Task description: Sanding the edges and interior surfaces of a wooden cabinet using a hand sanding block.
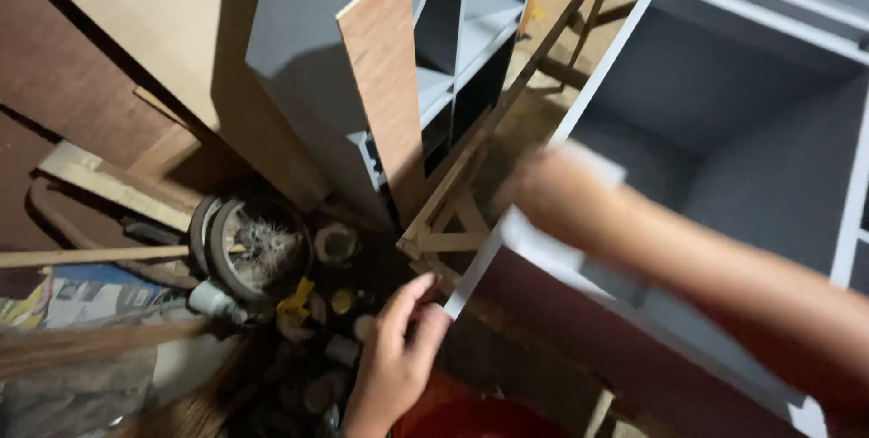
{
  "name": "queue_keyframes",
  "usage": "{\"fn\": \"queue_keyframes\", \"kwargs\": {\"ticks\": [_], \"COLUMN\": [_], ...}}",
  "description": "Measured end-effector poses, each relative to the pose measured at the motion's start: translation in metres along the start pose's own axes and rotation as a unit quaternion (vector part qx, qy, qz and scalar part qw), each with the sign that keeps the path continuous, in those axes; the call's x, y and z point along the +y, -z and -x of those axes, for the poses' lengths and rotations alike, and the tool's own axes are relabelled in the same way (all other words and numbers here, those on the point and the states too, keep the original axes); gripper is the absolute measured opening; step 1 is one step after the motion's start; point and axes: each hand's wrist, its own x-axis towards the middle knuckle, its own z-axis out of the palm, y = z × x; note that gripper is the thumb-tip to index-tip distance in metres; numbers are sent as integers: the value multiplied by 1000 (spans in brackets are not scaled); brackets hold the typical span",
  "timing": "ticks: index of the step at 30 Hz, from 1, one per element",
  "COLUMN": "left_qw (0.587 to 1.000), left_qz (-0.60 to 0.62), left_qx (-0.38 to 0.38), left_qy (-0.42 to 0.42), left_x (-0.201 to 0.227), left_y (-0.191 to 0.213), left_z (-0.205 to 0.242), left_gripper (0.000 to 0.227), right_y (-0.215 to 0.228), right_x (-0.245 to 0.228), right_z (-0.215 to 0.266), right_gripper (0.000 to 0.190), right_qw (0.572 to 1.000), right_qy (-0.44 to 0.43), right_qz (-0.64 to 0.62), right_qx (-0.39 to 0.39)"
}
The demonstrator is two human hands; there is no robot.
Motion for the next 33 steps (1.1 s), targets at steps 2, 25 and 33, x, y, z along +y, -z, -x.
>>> {"fn": "queue_keyframes", "kwargs": {"ticks": [2,25,33], "left_qw": [999,980,967], "left_qz": [-48,-151,-114], "left_qx": [-2,-97,-207], "left_qy": [-25,-81,-98], "left_x": [10,-29,-25], "left_y": [-5,-24,-36], "left_z": [-2,-48,-88], "left_gripper": [52,71,78], "right_y": [2,-81,-148], "right_x": [-24,115,265], "right_z": [2,-30,-37], "right_gripper": [15,28,13], "right_qw": [997,973,944], "right_qy": [49,-113,-238], "right_qz": [-31,200,226], "right_qx": [46,31,36]}}
